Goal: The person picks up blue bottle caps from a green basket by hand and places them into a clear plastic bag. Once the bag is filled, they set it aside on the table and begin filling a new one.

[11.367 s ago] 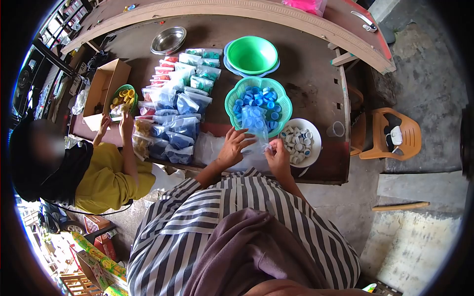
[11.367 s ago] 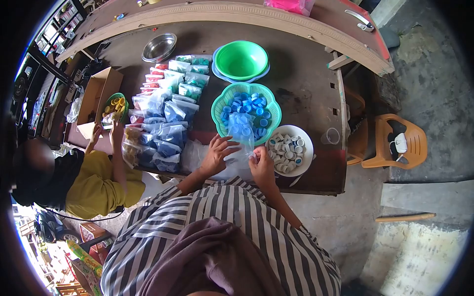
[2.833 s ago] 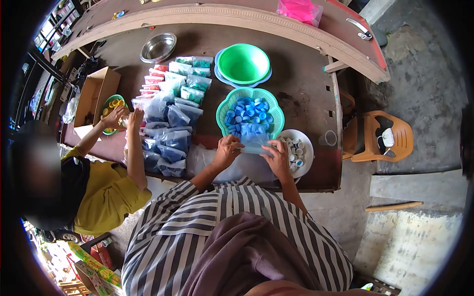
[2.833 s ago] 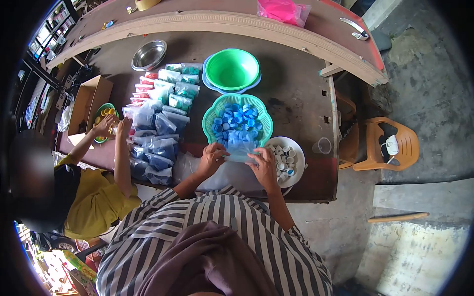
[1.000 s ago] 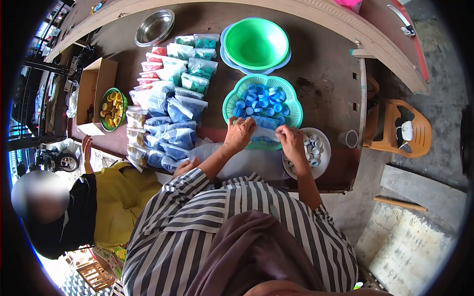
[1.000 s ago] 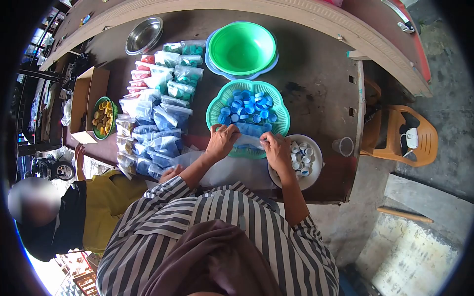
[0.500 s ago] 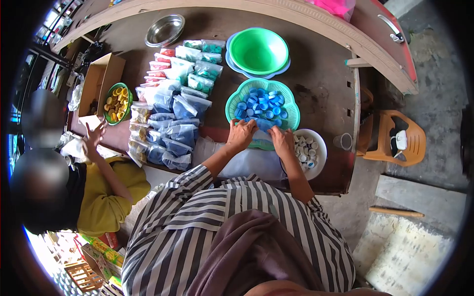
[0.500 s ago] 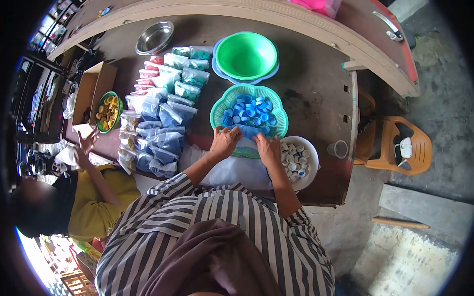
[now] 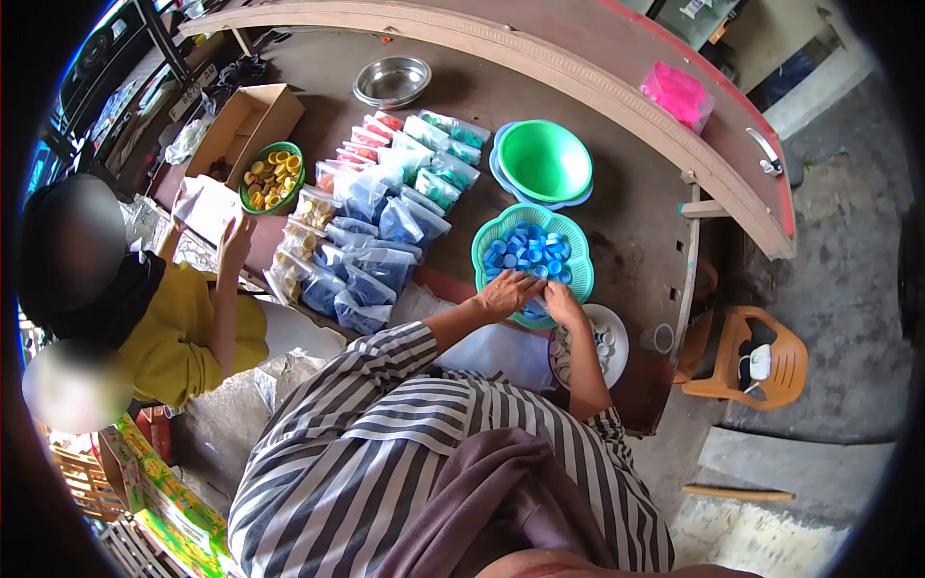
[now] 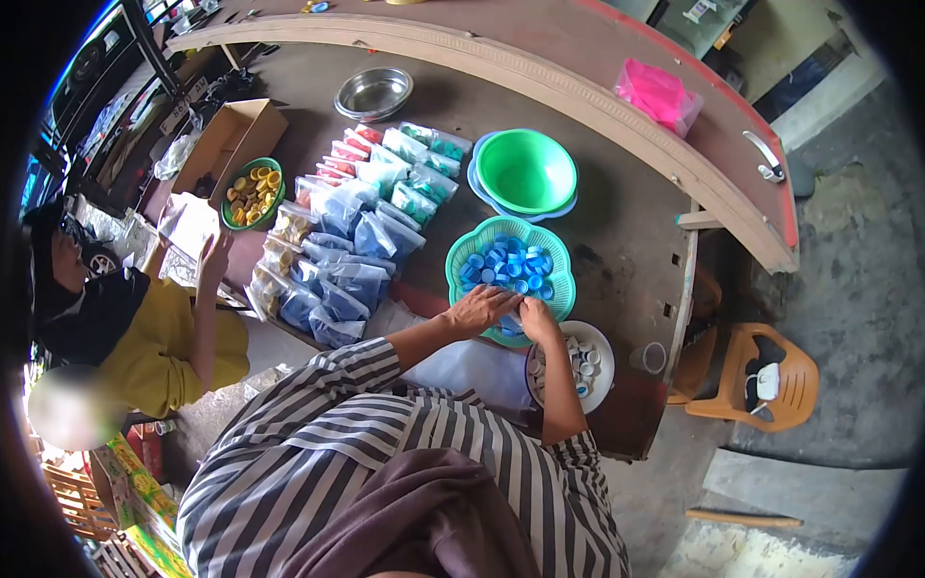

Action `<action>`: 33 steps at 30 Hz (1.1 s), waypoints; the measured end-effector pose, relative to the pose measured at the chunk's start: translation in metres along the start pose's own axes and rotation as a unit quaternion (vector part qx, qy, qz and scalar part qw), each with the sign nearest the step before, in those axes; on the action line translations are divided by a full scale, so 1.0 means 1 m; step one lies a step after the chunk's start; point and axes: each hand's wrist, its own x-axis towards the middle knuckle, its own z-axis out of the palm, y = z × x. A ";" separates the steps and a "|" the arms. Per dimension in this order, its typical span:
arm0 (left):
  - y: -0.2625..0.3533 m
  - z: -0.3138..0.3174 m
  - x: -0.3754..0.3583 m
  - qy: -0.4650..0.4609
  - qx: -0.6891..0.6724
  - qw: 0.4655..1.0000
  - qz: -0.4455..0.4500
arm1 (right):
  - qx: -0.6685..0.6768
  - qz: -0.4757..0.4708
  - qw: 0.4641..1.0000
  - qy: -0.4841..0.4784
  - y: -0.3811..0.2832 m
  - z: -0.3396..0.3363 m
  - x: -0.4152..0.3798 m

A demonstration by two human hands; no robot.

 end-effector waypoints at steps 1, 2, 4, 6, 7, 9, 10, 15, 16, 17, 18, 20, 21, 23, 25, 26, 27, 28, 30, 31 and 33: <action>-0.002 -0.002 0.002 -0.037 0.000 0.999 -0.003 | -0.005 -0.005 1.000 0.000 -0.004 -0.003 -0.002; -0.004 -0.003 0.002 0.000 0.009 1.000 0.012 | 0.000 0.012 1.000 0.012 -0.007 -0.006 -0.003; -0.011 -0.013 0.006 -0.012 0.001 1.000 0.008 | 0.080 0.042 0.995 0.029 -0.009 -0.010 -0.005; -0.014 -0.025 0.003 0.027 -0.064 0.998 0.000 | 0.214 0.041 0.975 0.052 -0.014 -0.017 -0.014; -0.019 -0.027 0.001 0.026 -0.063 0.998 0.001 | 0.345 0.042 0.935 0.071 -0.019 -0.022 -0.021; -0.037 -0.033 0.001 0.089 -0.200 0.976 0.009 | 0.352 0.018 0.932 0.083 -0.018 -0.029 -0.032; -0.039 -0.057 -0.001 0.062 -0.225 0.971 -0.054 | 0.319 0.000 0.942 0.108 -0.015 -0.029 -0.038; -0.112 -0.109 -0.014 0.113 -0.283 0.929 -0.209 | 0.271 0.001 0.952 0.144 -0.004 -0.017 -0.067; -0.124 -0.116 -0.016 0.167 -0.230 0.935 -0.211 | 0.265 0.001 0.954 0.142 -0.001 -0.013 -0.071; -0.139 -0.125 -0.016 0.107 -0.190 0.939 -0.265 | 0.270 0.004 0.952 0.145 0.001 -0.008 -0.075; -0.149 -0.132 -0.015 0.112 -0.156 0.946 -0.263 | 0.272 0.009 0.952 0.141 0.002 -0.005 -0.078; -0.163 -0.136 -0.013 0.112 -0.120 0.953 -0.255 | 0.278 0.029 0.950 0.140 0.003 0.003 -0.081; -0.169 -0.134 -0.010 0.116 -0.097 0.955 -0.256 | 0.282 0.031 0.948 0.145 0.001 0.006 -0.083; -0.177 -0.127 0.001 0.117 -0.072 0.958 -0.251 | 0.258 0.020 0.954 0.152 -0.003 0.009 -0.085; -0.183 -0.121 0.013 0.056 -0.060 0.972 -0.221 | 0.276 0.031 0.948 0.155 -0.005 0.009 -0.086; -0.184 -0.116 0.020 0.018 -0.025 0.973 -0.228 | 0.273 0.029 0.949 0.157 -0.006 0.008 -0.087; -0.187 -0.109 0.027 0.000 -0.006 0.977 -0.212 | 0.270 0.026 0.949 0.159 -0.006 0.007 -0.086; -0.189 -0.102 0.032 -0.005 0.001 0.981 -0.192 | 0.271 0.029 0.949 0.160 -0.007 0.006 -0.086; -0.194 -0.090 0.045 -0.079 0.016 0.979 -0.189 | 0.285 0.036 0.944 0.160 -0.006 0.005 -0.086; -0.195 -0.083 0.047 -0.100 0.026 0.976 -0.190 | 0.297 0.042 0.941 0.158 -0.005 0.006 -0.086; -0.203 -0.070 0.051 -0.149 0.058 0.972 -0.172 | 0.300 0.050 0.940 0.156 -0.005 0.005 -0.086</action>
